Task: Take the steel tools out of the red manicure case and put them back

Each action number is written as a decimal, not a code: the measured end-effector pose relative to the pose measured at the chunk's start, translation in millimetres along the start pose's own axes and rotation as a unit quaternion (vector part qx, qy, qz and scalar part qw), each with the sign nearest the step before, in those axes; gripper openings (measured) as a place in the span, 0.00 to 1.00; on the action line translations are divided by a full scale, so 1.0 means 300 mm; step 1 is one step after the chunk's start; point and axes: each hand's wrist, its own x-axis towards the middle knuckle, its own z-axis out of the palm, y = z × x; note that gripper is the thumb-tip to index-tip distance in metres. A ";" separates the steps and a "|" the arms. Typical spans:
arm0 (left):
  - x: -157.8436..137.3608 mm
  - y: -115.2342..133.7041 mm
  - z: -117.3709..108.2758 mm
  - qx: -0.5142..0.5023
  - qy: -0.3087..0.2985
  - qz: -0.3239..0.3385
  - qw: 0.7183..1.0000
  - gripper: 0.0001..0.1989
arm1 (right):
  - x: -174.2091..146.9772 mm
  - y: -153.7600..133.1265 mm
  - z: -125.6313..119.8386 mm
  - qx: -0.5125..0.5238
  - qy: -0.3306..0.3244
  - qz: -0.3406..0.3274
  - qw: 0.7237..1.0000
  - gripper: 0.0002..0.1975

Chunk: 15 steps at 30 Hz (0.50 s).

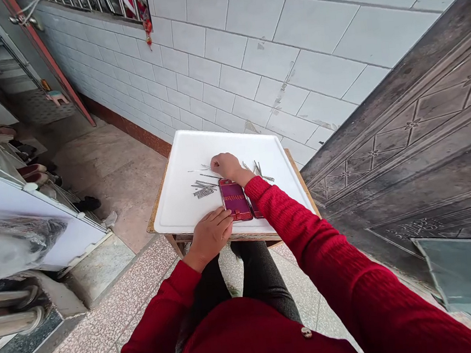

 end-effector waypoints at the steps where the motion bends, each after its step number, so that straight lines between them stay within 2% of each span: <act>1: 0.002 -0.002 -0.002 0.005 0.000 0.006 1.000 0.11 | 0.003 -0.008 0.010 -0.006 -0.005 -0.001 1.000 0.11; 7: 0.020 -0.017 -0.006 0.016 0.009 0.027 0.999 0.12 | -0.027 -0.041 0.061 0.002 0.010 -0.036 0.999 0.13; 10: 0.027 -0.027 -0.003 0.007 0.014 0.021 1.000 0.11 | -0.045 -0.040 0.058 0.052 0.002 -0.069 0.996 0.08; 13: 0.033 -0.032 -0.004 -0.005 0.003 0.011 1.000 0.11 | -0.070 -0.007 0.038 0.126 0.030 -0.074 0.989 0.08; 15: 0.039 -0.031 -0.008 -0.002 -0.006 0.008 1.000 0.11 | -0.096 0.050 0.017 0.175 0.069 -0.062 0.980 0.08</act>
